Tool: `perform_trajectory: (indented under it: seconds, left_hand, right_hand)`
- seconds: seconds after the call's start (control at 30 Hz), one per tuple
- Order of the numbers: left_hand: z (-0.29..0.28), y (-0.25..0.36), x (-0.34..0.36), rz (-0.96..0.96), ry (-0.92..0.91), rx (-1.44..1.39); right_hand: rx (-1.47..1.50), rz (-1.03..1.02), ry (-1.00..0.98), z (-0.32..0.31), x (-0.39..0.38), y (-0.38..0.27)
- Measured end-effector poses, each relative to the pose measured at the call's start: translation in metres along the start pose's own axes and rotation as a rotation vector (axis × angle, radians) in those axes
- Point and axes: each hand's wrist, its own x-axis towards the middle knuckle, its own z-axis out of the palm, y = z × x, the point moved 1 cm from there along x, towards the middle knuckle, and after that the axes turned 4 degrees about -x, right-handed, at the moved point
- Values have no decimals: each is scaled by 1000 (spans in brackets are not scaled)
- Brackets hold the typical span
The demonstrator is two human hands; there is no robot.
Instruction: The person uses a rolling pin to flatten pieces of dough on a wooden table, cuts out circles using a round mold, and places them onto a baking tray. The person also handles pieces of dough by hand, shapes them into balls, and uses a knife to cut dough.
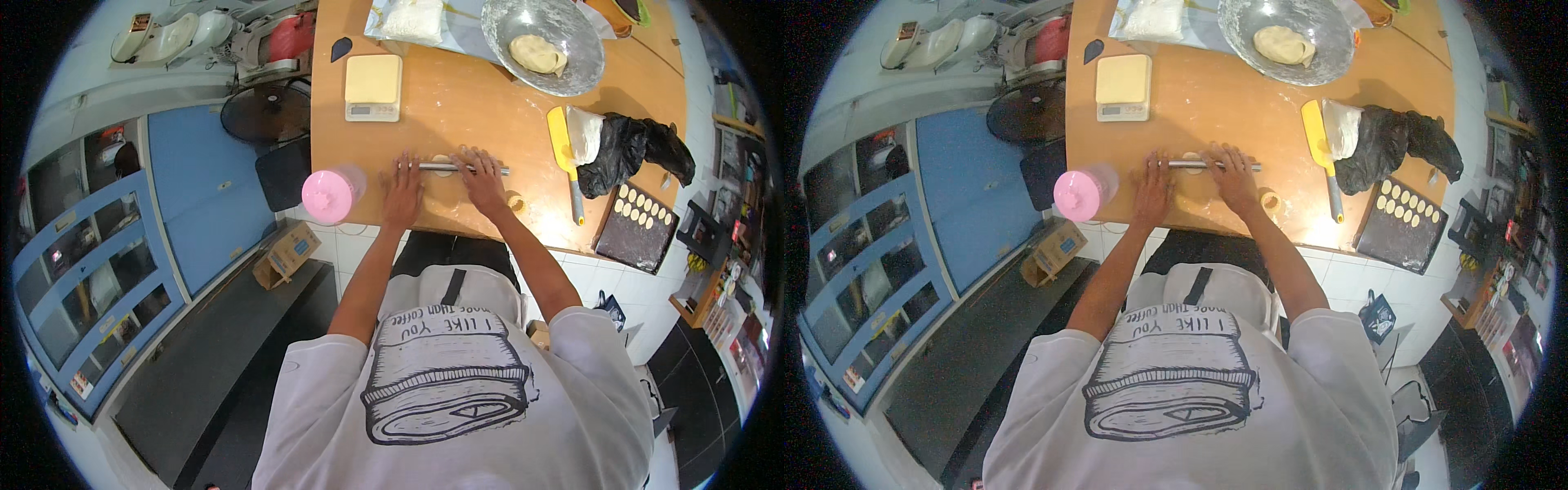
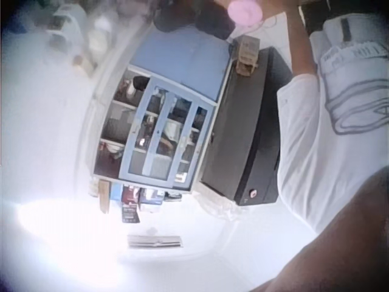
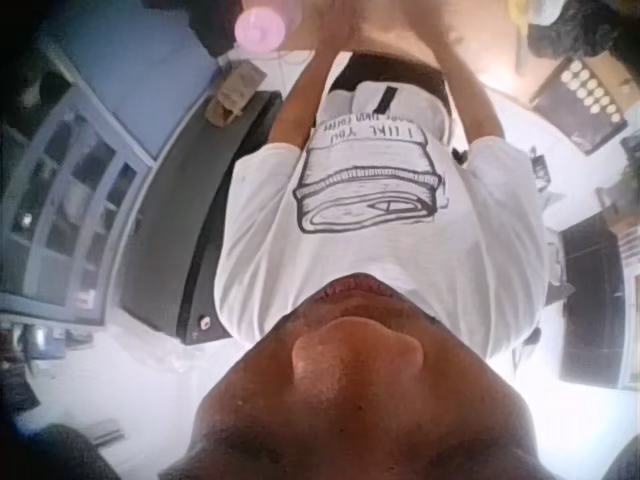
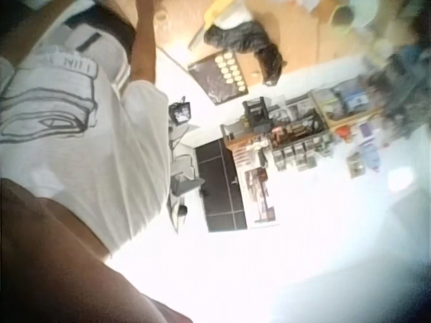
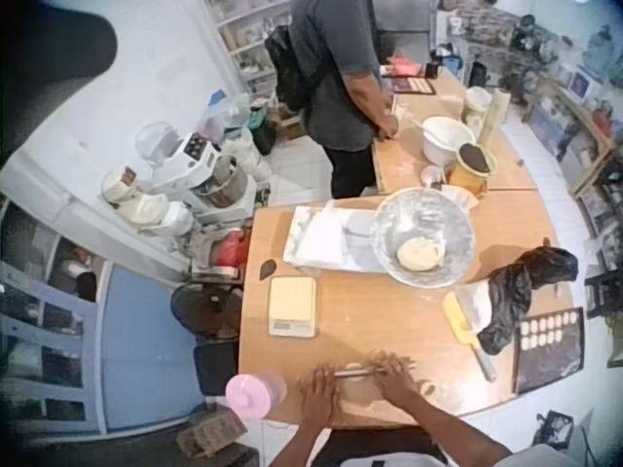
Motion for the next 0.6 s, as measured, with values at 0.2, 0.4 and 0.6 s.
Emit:
perform_trajectory:
  seconds: [0.2,0.4,0.6]
  left_hand:
    - [16,-6,9,20,117,-50]
    - [7,-9,39,69,171,-34]
    - [-8,-8,70,102,196,13]
  right_hand:
    - [29,71,39,-16,11,-9]
    - [-28,155,109,-19,34,-5]
    - [-70,187,129,-12,61,10]
